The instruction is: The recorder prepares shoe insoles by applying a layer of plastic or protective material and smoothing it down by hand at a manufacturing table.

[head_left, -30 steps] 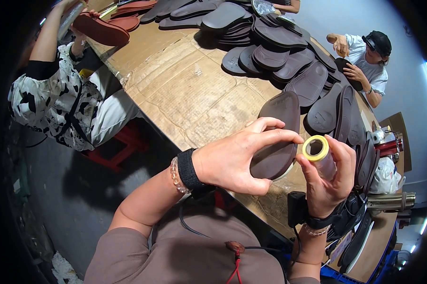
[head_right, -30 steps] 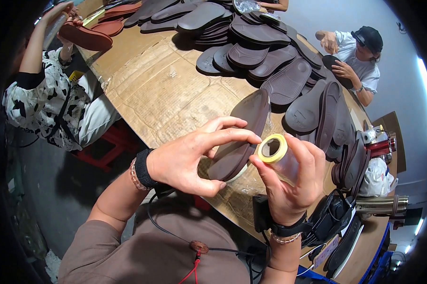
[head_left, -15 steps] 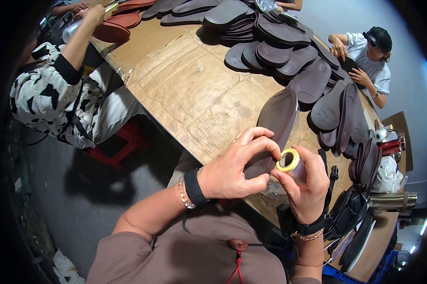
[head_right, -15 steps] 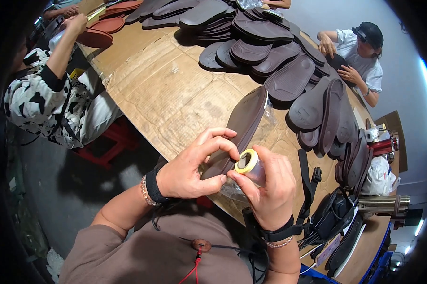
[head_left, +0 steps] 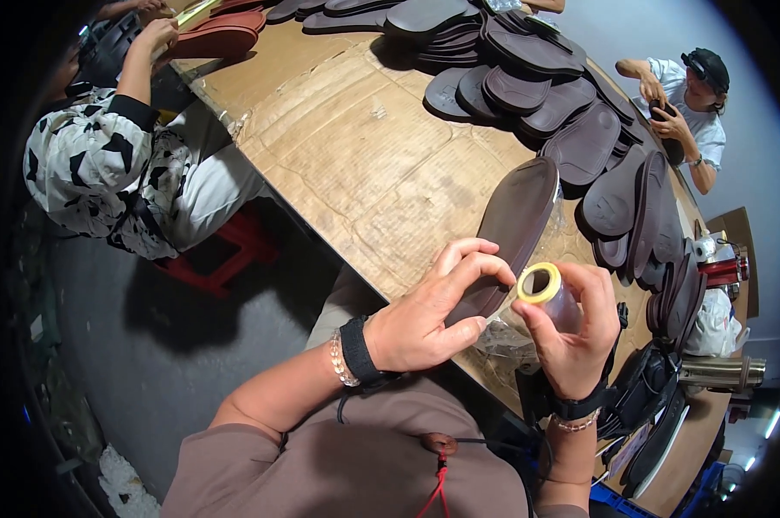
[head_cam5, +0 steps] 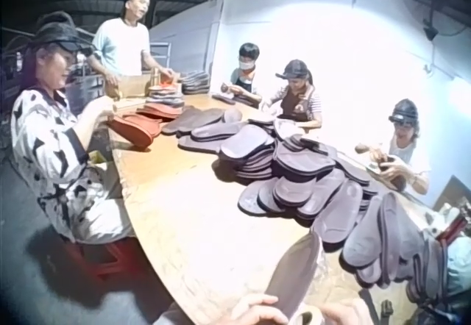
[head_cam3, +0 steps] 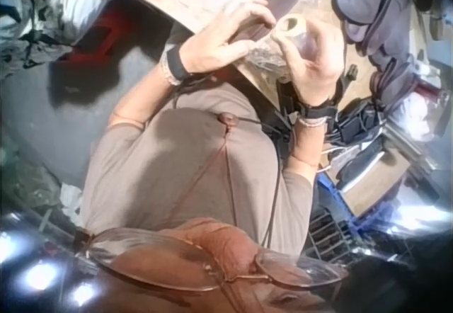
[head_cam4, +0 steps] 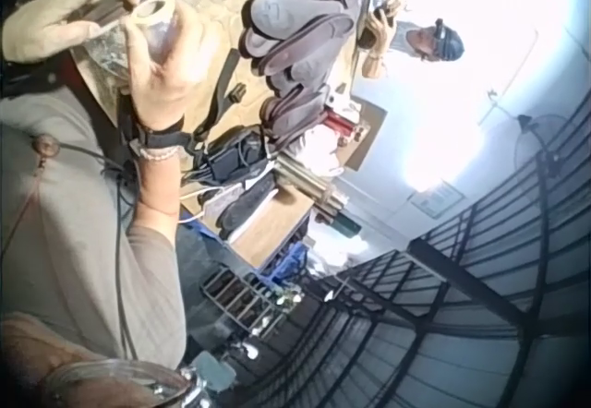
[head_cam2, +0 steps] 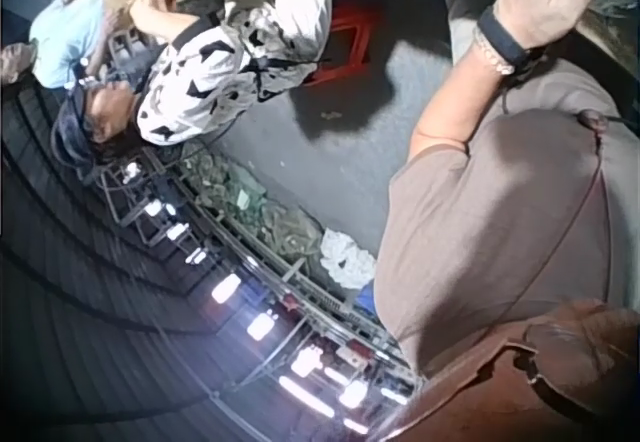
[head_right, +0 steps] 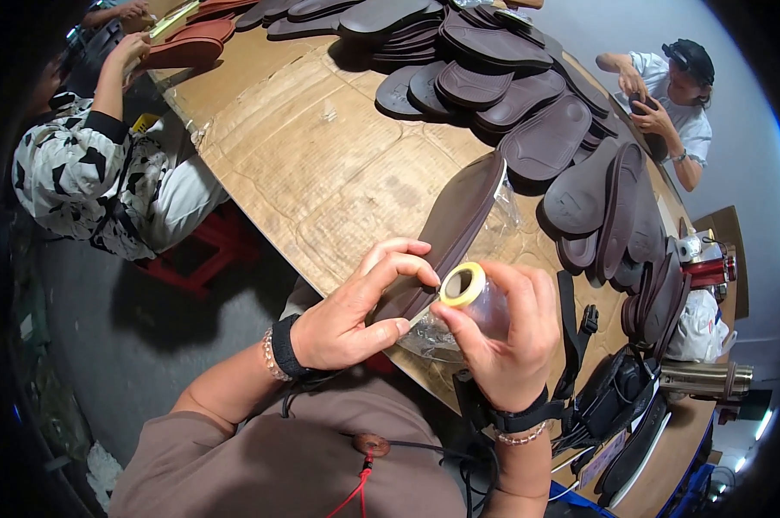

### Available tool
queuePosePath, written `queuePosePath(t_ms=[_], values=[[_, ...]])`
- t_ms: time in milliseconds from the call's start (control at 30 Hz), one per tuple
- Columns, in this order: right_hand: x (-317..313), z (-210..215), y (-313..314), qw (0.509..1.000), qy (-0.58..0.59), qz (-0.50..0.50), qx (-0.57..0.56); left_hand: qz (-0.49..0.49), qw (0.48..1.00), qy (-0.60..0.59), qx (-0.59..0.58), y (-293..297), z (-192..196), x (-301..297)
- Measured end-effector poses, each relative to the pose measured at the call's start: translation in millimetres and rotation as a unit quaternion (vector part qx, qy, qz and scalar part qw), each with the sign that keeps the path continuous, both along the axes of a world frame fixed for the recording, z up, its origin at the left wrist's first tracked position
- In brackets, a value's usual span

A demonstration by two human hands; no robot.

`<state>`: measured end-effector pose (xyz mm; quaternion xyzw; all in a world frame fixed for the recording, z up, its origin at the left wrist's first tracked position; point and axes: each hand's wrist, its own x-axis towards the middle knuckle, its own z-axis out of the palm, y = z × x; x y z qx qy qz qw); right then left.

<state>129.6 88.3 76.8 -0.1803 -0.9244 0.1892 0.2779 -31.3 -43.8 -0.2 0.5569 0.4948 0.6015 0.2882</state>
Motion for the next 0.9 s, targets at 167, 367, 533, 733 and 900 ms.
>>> queuePosePath(t_ms=[167,367,533,733,900], values=[[-7.2,-11.8,4.5,0.997,0.027,-0.027,0.060,-0.006,1.000,-0.010,-0.007,-0.4,-3.1,-0.2],[-10.7,-15.8,4.3,0.995,0.035,-0.032,0.086,-0.002,1.000,-0.015,-0.006,-0.1,-3.9,-0.9],[-11.3,-15.7,3.8,0.994,0.041,-0.036,0.097,0.000,1.000,-0.020,-0.002,2.0,-1.6,-0.9],[-12.0,-16.9,3.3,0.990,0.079,-0.031,0.115,0.000,1.000,-0.003,-0.003,2.7,-2.1,0.4],[-11.3,-20.0,2.9,0.990,0.077,-0.041,0.114,0.005,1.000,-0.016,0.008,3.1,-3.8,2.1]])
